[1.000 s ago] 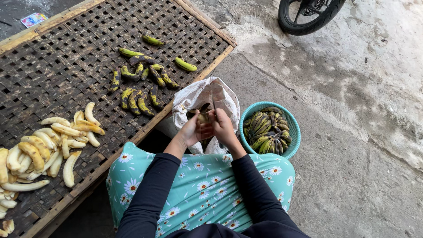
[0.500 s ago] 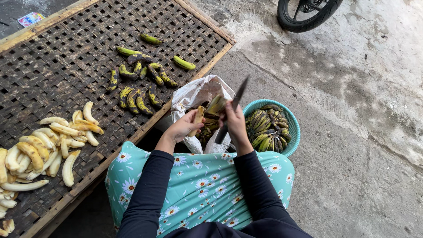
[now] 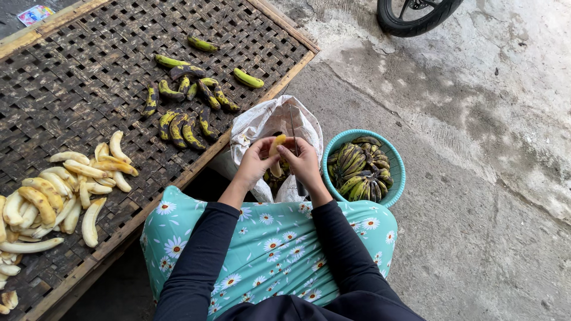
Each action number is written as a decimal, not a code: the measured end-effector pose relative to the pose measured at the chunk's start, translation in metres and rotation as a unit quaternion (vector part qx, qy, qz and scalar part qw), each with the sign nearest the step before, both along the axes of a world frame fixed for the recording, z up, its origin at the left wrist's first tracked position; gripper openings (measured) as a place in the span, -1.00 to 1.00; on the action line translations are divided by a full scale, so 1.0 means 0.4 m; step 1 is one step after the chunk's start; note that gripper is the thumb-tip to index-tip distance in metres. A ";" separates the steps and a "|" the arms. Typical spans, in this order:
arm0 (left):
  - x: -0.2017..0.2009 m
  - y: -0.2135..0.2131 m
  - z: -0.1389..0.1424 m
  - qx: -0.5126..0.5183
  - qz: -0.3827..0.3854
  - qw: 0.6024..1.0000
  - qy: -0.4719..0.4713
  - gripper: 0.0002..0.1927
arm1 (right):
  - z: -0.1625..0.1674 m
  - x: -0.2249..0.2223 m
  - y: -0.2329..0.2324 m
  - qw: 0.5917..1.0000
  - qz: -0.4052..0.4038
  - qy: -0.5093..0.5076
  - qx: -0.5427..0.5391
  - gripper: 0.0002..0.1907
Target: The person sits on the ground and peels bananas one at a time with a small knife, letting the peels fall into a paper bag between their legs, and places the peeled bananas on a woven bamboo mat beside them.
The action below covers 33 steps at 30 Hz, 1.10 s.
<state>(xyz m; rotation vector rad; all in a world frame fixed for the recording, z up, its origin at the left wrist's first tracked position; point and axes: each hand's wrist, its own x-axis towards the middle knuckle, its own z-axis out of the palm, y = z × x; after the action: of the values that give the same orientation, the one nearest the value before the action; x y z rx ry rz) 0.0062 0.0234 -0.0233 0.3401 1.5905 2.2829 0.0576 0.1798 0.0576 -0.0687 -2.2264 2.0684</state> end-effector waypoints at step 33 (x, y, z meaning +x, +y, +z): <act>-0.100 -0.114 0.041 0.258 0.290 0.878 -0.281 -0.55 | 0.063 0.108 -0.114 0.945 0.280 0.020 0.168 -0.42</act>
<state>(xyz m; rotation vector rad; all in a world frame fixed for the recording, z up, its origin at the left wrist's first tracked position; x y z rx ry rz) -0.0337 -0.0220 -0.0067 -0.7341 0.8309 2.8510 0.1007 0.1342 0.0827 0.7011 -2.7699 1.8243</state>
